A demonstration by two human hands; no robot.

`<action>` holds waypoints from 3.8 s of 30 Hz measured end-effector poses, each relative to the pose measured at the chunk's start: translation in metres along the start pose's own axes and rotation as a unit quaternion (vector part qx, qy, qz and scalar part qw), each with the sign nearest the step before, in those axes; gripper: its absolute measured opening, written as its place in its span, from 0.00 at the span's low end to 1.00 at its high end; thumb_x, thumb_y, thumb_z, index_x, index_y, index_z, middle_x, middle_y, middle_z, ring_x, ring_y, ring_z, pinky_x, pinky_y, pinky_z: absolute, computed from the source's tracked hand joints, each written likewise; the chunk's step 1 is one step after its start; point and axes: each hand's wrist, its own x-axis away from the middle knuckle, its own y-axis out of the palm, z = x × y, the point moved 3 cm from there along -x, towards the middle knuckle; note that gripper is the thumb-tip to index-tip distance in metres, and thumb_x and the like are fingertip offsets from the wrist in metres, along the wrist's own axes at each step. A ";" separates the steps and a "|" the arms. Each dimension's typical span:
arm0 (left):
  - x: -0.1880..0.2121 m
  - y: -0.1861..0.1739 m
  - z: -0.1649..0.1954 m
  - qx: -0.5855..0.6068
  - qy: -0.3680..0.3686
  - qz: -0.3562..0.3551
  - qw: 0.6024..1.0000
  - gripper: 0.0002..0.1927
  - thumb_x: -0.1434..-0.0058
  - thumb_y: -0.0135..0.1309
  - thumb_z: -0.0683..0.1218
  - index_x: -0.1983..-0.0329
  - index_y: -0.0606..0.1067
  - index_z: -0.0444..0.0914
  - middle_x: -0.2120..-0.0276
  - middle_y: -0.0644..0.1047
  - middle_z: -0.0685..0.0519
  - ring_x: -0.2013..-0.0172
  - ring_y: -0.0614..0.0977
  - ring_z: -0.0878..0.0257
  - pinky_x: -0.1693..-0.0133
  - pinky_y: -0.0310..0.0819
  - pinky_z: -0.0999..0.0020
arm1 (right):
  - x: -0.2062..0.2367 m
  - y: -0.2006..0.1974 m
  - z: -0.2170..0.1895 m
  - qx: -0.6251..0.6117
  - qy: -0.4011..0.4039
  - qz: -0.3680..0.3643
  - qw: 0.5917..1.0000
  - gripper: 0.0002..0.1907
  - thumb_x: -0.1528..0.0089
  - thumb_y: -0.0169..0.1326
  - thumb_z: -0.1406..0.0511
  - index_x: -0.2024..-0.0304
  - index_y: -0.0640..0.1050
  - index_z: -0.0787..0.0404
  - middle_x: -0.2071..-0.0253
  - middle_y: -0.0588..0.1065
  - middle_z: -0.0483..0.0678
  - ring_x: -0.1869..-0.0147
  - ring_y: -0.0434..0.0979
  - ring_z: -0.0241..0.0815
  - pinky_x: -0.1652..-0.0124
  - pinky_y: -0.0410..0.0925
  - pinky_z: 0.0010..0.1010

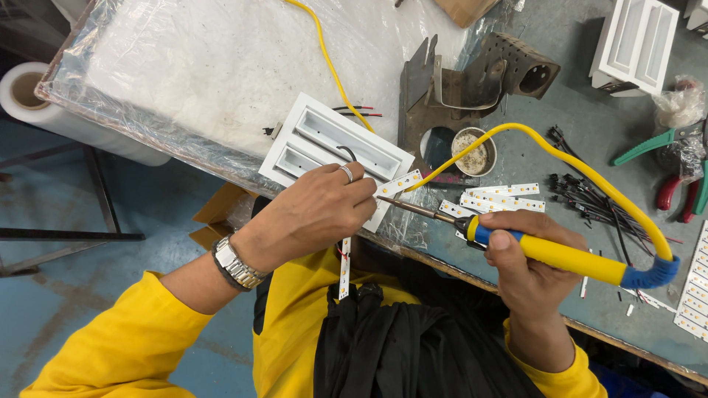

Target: The person assembles an LED light fixture by soldering LED strips to wires inside a white housing. They use a soldering iron and solder to connect the components, handling multiple LED strips and wires.

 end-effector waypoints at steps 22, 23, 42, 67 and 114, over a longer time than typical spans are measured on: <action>0.000 0.001 0.000 0.013 -0.008 -0.003 1.000 0.05 0.47 0.55 0.41 0.77 0.72 0.38 0.70 0.71 0.52 0.62 0.77 0.57 0.58 0.76 0.62 | -0.006 -0.003 -0.001 -0.012 -0.012 0.009 1.000 0.13 0.31 0.60 0.62 0.58 0.81 0.69 0.73 0.75 0.46 0.77 0.71 0.28 0.74 0.62 0.16; 0.000 0.002 -0.001 0.014 -0.009 -0.006 1.000 0.05 0.47 0.55 0.41 0.77 0.72 0.38 0.71 0.71 0.52 0.62 0.77 0.57 0.58 0.76 0.62 | -0.006 -0.003 0.000 -0.018 -0.007 0.006 1.000 0.13 0.31 0.60 0.63 0.58 0.81 0.69 0.74 0.75 0.46 0.77 0.71 0.28 0.74 0.62 0.16; -0.001 0.000 -0.001 0.008 -0.012 -0.004 1.000 0.05 0.46 0.55 0.41 0.76 0.73 0.37 0.69 0.72 0.52 0.60 0.78 0.58 0.58 0.76 0.63 | -0.010 0.004 -0.001 -0.008 -0.002 -0.027 1.000 0.12 0.32 0.59 0.64 0.55 0.81 0.69 0.78 0.73 0.43 0.77 0.70 0.27 0.74 0.62 0.16; 0.002 -0.003 -0.009 0.099 -0.041 0.054 0.993 0.05 0.46 0.61 0.42 0.72 0.76 0.37 0.70 0.75 0.50 0.68 0.78 0.55 0.66 0.75 0.60 | -0.014 -0.008 0.007 -0.175 -0.112 0.057 0.976 0.21 0.27 0.62 0.57 0.41 0.74 0.65 0.53 0.76 0.51 0.61 0.79 0.42 0.66 0.76 0.29; 0.007 -0.024 -0.046 0.762 -0.178 0.265 0.564 0.03 0.32 0.56 0.36 0.60 0.77 0.29 0.67 0.82 0.43 0.72 0.84 0.63 0.68 0.81 0.71 | -0.098 0.113 -0.056 0.179 -0.357 -0.264 0.878 0.32 0.39 0.65 0.77 0.41 0.62 0.53 0.26 0.66 0.52 0.28 0.74 0.56 0.36 0.73 0.38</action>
